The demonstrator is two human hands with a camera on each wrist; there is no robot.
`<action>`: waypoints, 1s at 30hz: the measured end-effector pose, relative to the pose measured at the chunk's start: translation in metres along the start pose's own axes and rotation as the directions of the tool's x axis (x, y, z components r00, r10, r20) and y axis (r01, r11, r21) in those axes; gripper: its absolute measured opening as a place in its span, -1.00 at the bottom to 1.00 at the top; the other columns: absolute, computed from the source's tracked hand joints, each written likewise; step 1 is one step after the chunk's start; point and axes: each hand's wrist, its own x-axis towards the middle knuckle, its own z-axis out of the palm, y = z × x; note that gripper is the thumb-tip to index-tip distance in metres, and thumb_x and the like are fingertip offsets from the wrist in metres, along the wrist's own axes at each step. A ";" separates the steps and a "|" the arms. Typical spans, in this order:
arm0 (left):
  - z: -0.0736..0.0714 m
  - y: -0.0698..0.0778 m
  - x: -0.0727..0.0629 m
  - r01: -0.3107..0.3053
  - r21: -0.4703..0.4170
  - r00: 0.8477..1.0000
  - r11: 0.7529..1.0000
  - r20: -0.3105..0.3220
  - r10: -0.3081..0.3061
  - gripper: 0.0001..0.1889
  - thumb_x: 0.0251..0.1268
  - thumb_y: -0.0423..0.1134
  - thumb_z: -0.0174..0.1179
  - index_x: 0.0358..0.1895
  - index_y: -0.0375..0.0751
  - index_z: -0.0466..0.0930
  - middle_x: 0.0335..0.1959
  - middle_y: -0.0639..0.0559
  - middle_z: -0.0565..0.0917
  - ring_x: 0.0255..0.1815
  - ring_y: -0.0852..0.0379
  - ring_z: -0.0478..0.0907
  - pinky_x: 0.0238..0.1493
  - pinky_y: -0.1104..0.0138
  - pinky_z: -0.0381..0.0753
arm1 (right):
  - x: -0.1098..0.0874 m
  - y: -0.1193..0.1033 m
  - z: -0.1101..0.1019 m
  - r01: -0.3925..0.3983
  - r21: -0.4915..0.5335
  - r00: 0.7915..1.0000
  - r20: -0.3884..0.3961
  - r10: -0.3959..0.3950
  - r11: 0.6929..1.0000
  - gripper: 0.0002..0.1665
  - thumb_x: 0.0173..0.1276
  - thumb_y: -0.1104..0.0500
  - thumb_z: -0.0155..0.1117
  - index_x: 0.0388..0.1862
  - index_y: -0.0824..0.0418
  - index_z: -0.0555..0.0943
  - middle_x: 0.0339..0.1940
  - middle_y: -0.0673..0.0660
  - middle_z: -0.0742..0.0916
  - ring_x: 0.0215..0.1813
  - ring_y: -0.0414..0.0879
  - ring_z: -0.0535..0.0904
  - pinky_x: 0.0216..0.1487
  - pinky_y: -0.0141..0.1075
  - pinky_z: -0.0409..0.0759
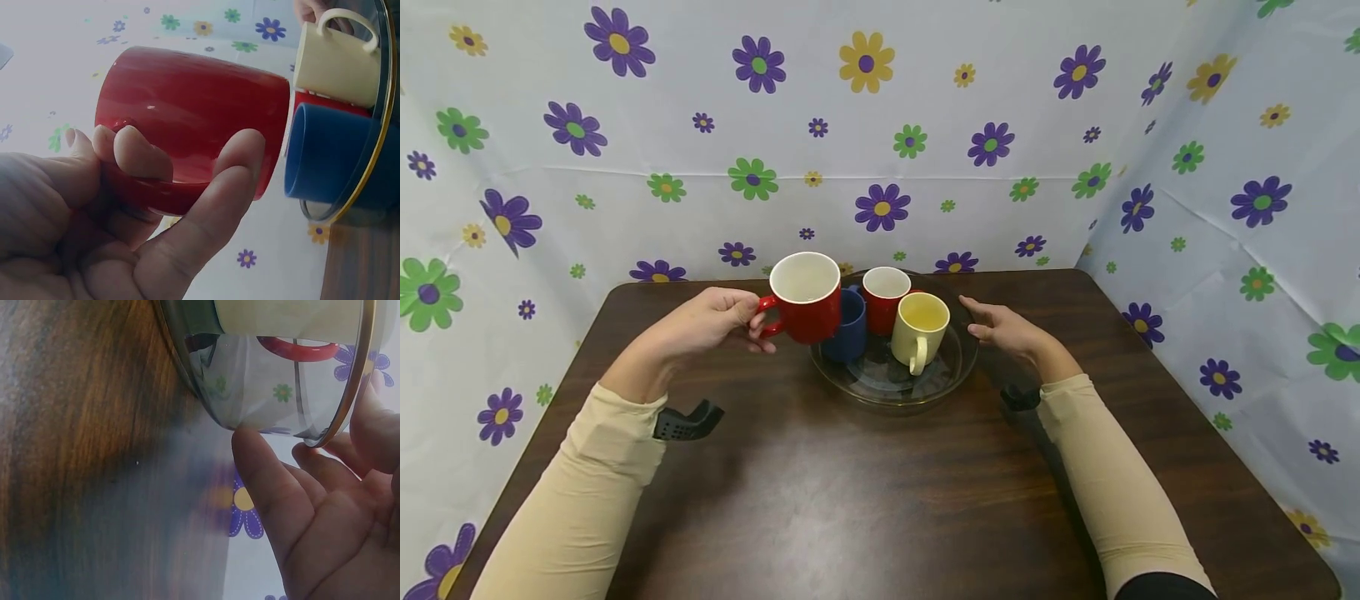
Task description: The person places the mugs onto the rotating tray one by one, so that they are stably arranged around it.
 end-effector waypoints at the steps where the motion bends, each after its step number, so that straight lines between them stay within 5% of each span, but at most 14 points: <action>1: 0.001 0.000 0.001 0.001 0.001 1.000 1.000 0.008 -0.001 -0.57 0.64 -0.17 -0.11 -0.37 -0.51 0.35 -0.36 -0.17 0.49 -0.22 -0.01 0.77 -0.10 0.22 0.74 | 0.000 0.001 0.000 0.000 0.005 1.000 0.001 0.000 1.000 -0.23 0.66 0.28 -0.07 0.70 0.05 -0.08 0.69 0.26 -0.10 0.59 0.40 0.05 0.46 0.24 0.20; 5: 0.006 0.000 0.008 -0.020 0.026 0.999 0.999 0.047 0.019 -0.52 0.62 -0.09 -0.11 -0.39 -0.50 0.34 -0.40 -0.16 0.49 -0.23 -0.01 0.77 -0.12 0.21 0.75 | -0.001 0.001 0.000 -0.007 0.004 1.000 -0.003 0.007 1.000 -0.24 0.66 0.27 -0.07 0.70 0.03 -0.08 0.69 0.26 -0.09 0.54 0.44 0.14 0.45 0.25 0.19; 11: 0.020 -0.001 0.019 -0.007 0.022 0.996 1.000 0.090 0.005 -0.50 0.58 -0.01 -0.14 -0.39 -0.45 0.35 -0.38 -0.13 0.51 -0.20 -0.04 0.76 -0.08 0.13 0.75 | -0.002 -0.002 0.001 -0.017 0.027 1.000 -0.007 0.017 1.000 -0.23 0.65 0.29 -0.07 0.70 0.02 -0.07 0.70 0.25 -0.09 0.62 0.35 -0.02 0.46 0.21 0.22; 30: 0.051 -0.001 0.041 0.074 -0.032 0.990 0.997 0.125 -0.070 -0.61 0.66 -0.19 -0.16 -0.40 -0.36 0.38 -0.40 -0.14 0.47 -0.17 -0.16 0.74 -0.01 0.04 0.72 | 0.002 0.000 0.001 0.017 -0.066 1.000 -0.006 -0.018 0.998 -0.23 0.65 0.29 -0.04 0.69 0.10 -0.06 0.69 0.28 -0.05 0.63 0.34 -0.06 0.42 0.22 0.29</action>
